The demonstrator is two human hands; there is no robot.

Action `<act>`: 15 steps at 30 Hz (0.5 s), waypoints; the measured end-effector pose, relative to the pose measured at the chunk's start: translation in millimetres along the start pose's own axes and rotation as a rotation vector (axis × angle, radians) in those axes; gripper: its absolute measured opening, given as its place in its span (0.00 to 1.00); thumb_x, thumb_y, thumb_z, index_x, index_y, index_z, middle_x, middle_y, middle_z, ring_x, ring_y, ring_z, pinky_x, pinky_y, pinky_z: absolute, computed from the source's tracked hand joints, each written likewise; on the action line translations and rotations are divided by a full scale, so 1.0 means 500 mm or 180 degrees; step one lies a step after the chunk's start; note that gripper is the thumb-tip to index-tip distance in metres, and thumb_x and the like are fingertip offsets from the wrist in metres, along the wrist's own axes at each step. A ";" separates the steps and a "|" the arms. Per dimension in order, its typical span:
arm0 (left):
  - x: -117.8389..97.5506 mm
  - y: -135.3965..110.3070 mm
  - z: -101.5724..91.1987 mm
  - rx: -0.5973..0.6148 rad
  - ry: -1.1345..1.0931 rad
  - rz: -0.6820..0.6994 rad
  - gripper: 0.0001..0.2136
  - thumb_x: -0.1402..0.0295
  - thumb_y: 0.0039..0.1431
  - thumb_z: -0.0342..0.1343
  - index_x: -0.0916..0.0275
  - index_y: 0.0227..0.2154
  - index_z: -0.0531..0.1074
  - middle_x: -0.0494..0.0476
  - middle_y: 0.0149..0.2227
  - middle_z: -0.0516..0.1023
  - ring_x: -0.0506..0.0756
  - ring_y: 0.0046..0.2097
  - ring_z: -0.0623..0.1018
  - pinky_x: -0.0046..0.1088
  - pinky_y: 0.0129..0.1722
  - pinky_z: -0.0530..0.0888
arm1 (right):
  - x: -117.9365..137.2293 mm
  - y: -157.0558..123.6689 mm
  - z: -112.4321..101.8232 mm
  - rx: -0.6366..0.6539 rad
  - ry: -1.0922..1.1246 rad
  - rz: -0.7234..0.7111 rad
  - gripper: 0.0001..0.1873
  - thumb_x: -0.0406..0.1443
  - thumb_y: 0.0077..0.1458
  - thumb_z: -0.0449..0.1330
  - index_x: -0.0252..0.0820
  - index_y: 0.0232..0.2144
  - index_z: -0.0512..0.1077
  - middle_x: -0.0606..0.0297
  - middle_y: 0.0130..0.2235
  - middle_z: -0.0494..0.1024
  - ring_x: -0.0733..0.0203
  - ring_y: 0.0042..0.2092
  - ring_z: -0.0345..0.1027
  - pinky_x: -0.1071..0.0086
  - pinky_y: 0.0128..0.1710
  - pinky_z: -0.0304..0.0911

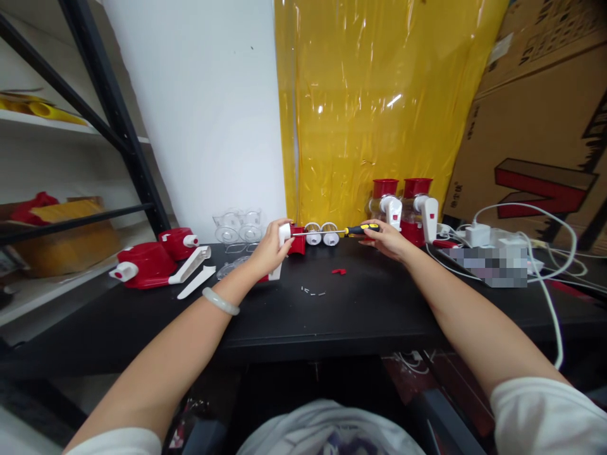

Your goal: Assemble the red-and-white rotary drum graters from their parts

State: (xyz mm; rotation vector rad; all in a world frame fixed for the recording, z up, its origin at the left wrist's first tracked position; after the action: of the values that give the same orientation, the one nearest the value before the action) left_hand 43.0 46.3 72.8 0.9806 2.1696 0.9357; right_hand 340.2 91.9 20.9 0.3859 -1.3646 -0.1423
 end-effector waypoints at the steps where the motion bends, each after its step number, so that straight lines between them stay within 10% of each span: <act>1: -0.001 0.000 0.000 0.0016 0.0023 0.0023 0.21 0.67 0.62 0.51 0.60 0.56 0.55 0.63 0.52 0.66 0.59 0.56 0.70 0.44 0.57 0.68 | -0.001 0.001 -0.001 -0.0005 -0.0024 0.0012 0.19 0.39 0.41 0.71 0.43 0.35 0.69 0.65 0.38 0.77 0.58 0.42 0.76 0.62 0.43 0.69; 15: -0.019 0.000 -0.010 0.0035 0.0452 0.0286 0.21 0.69 0.62 0.50 0.61 0.57 0.55 0.65 0.52 0.64 0.60 0.55 0.69 0.43 0.56 0.67 | -0.018 -0.001 0.003 0.0153 -0.0180 0.0354 0.13 0.42 0.49 0.67 0.39 0.30 0.70 0.59 0.28 0.81 0.58 0.33 0.78 0.71 0.34 0.69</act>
State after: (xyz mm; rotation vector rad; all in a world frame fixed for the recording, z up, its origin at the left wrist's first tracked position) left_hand 45.0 37.2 77.7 1.0532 2.2653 1.0658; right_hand 336.9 93.8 12.7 0.3475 -1.4440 -0.0287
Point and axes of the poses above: each hand's wrist, its own y-axis towards the middle knuckle, its own z-axis out of the palm, x = y × z, the point moved 9 cm from there along y, towards the middle knuckle
